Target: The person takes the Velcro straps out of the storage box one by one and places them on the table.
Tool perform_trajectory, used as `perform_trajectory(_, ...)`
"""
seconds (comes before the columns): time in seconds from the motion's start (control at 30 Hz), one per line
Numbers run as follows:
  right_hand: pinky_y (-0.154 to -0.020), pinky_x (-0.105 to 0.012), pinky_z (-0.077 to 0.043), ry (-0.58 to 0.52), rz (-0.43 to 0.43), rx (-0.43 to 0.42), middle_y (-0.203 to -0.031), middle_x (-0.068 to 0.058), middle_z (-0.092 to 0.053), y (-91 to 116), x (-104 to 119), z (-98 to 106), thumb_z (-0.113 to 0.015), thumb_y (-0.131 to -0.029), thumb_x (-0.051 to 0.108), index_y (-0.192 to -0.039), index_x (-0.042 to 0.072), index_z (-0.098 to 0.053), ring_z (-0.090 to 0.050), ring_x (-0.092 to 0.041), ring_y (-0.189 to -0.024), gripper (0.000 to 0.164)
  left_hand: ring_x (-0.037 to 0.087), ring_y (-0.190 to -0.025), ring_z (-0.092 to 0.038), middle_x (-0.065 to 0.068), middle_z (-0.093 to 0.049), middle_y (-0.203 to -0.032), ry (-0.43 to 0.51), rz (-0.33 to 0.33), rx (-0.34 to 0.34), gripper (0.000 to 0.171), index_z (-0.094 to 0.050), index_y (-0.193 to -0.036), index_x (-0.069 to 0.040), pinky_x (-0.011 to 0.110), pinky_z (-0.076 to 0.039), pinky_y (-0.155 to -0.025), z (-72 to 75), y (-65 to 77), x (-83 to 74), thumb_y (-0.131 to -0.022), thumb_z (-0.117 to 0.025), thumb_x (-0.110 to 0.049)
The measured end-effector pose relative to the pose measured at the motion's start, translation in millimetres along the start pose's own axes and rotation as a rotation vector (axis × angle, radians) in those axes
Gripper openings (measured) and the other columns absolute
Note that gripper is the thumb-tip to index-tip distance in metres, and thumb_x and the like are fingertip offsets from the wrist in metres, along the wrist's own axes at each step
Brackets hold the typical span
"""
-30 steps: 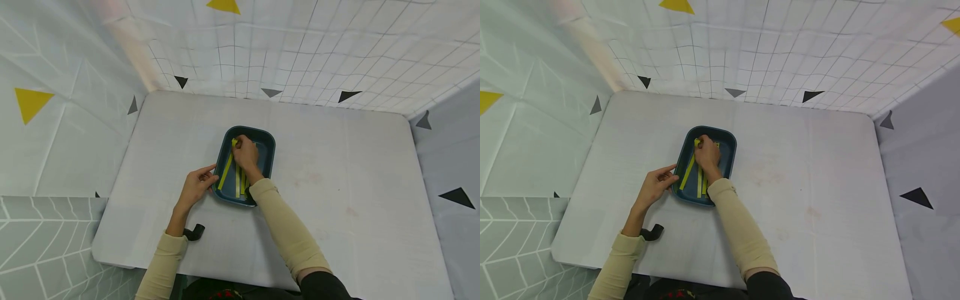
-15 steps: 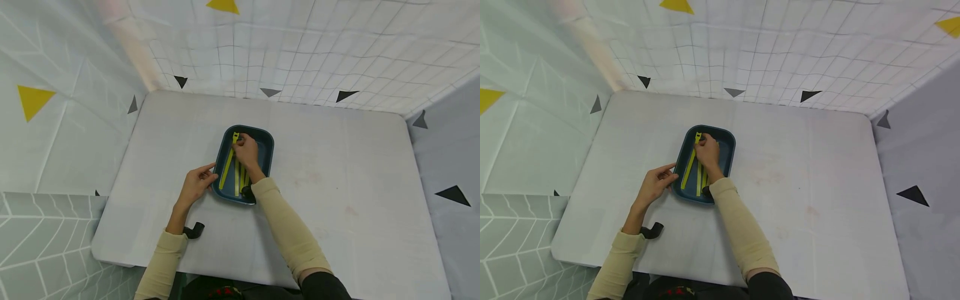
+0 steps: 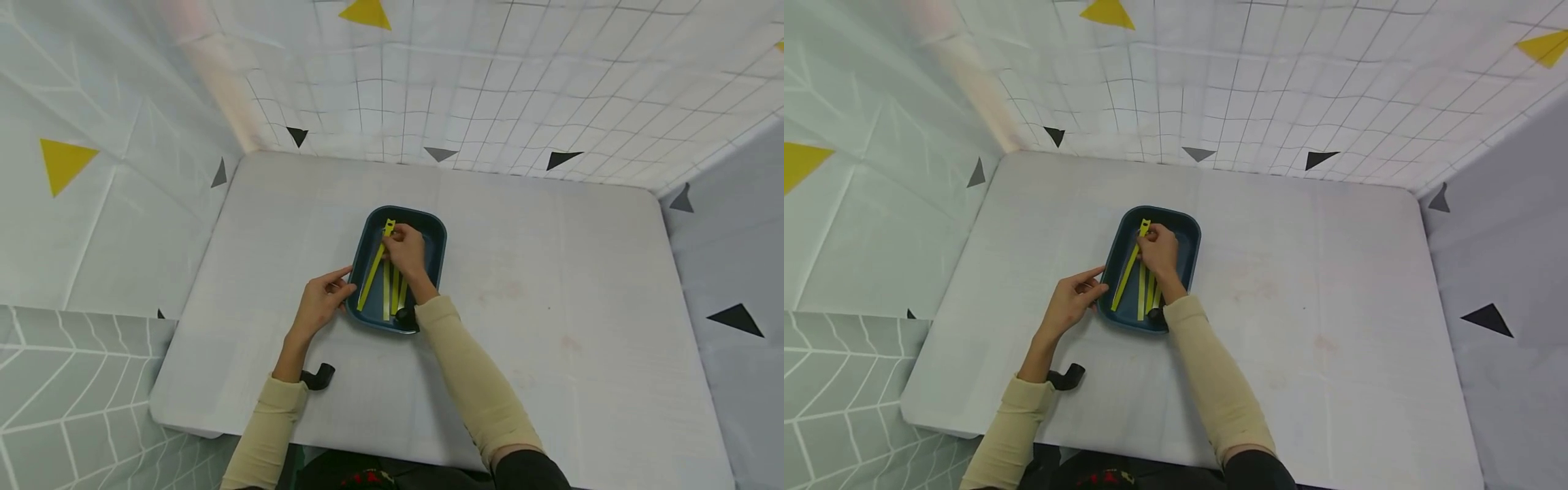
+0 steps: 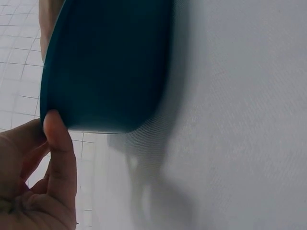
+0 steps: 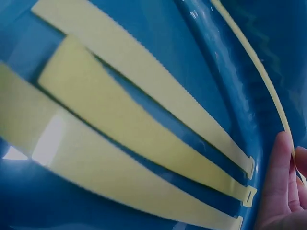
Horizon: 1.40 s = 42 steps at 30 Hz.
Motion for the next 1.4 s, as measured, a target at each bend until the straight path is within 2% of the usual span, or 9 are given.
perform_trajectory(0.17, -0.066, -0.038, -0.061, -0.055, -0.014, -0.001, -0.097, -0.017, -0.067, 0.0, -2.9, 4.6, -0.067, -0.094, 0.004, -0.126, -0.005, -0.060, -0.066, -0.017, -0.066, 0.034, 0.041, -0.065, -0.063, 0.027, -0.064, -0.092, 0.003, 0.008, -0.010, 0.043, -0.055, -0.135, 0.007, 0.061, -0.055, -0.062, -1.6, -6.9, 28.5, -0.095, -0.066, -0.006)
perform_trajectory(0.23, -0.067, -0.040, -0.061, -0.073, -0.025, -0.004, -0.097, -0.017, -0.067, -0.2, -5.0, 5.6, -0.067, -0.094, 0.004, -0.125, -0.005, -0.061, -0.065, -0.016, -0.065, 0.033, 0.038, -0.065, -0.064, 0.025, -0.065, -0.092, 0.000, 0.008, -0.017, 0.044, -0.057, -0.135, 0.004, 0.059, -0.056, -0.061, -1.5, -6.9, 31.9, -0.095, -0.068, -0.010)
perform_trajectory(0.37, -0.069, -0.043, -0.061, -0.112, -0.026, -0.007, -0.097, -0.016, -0.067, 1.0, -2.5, 7.6, -0.068, -0.093, 0.003, -0.122, -0.006, -0.062, -0.066, -0.015, -0.065, 0.031, 0.032, -0.065, -0.064, 0.020, -0.066, -0.091, -0.012, 0.009, -0.033, 0.044, -0.060, -0.134, 0.001, 0.053, -0.058, -0.060, -1.5, -5.9, 31.8, -0.094, -0.070, -0.015)
perform_trajectory(0.63, -0.070, -0.047, -0.060, -0.169, 0.026, -0.005, -0.095, -0.015, -0.064, 7.0, 24.4, 12.9, -0.067, -0.093, 0.001, -0.122, -0.007, -0.062, -0.066, -0.018, -0.068, 0.030, 0.022, -0.061, -0.063, 0.013, -0.064, -0.087, -0.060, 0.003, -0.050, 0.043, -0.060, -0.133, 0.001, 0.049, -0.058, -0.058, -2.1, -5.4, 28.5, -0.094, -0.070, -0.013)
perform_trajectory(0.9, -0.068, -0.036, -0.061, -0.201, 0.003, 0.000, -0.097, -0.016, -0.064, 11.8, 28.3, 19.5, -0.066, -0.094, 0.002, -0.122, -0.008, -0.060, -0.065, -0.017, -0.071, 0.030, 0.023, -0.060, -0.063, 0.013, -0.064, -0.088, -0.081, 0.002, -0.048, 0.042, -0.061, -0.133, 0.002, 0.048, -0.058, -0.057, -3.6, -5.5, 28.3, -0.094, -0.070, -0.011)
perform_trajectory(1.17, -0.071, -0.034, -0.061, -0.217, -0.026, -0.007, -0.101, -0.017, -0.063, 18.6, 29.8, 24.7, -0.066, -0.095, 0.006, -0.127, -0.006, -0.060, -0.066, -0.021, -0.077, 0.035, 0.025, -0.061, -0.063, 0.013, -0.064, -0.087, -0.096, 0.004, -0.045, 0.043, -0.060, -0.134, 0.002, 0.045, -0.059, -0.056, -4.1, -5.3, 27.0, -0.094, -0.069, -0.011)
perform_trajectory(1.4, -0.063, -0.027, -0.060, -0.263, 0.004, -0.019, -0.096, -0.020, -0.066, 22.4, 37.0, 35.4, -0.067, -0.093, 0.001, -0.120, -0.014, -0.062, -0.067, -0.019, -0.070, 0.032, 0.023, -0.061, -0.062, 0.012, -0.064, -0.086, -0.107, 0.005, -0.042, 0.043, -0.059, -0.134, 0.002, 0.045, -0.059, -0.056, -3.5, -5.3, 25.2, -0.094, -0.069, -0.009)
Point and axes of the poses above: each hand's wrist, its own y-axis away from the middle knuckle, its own z-axis out of the back of the hand, x = y × z, the point moved 6 cm from there along -y, towards the middle knuckle
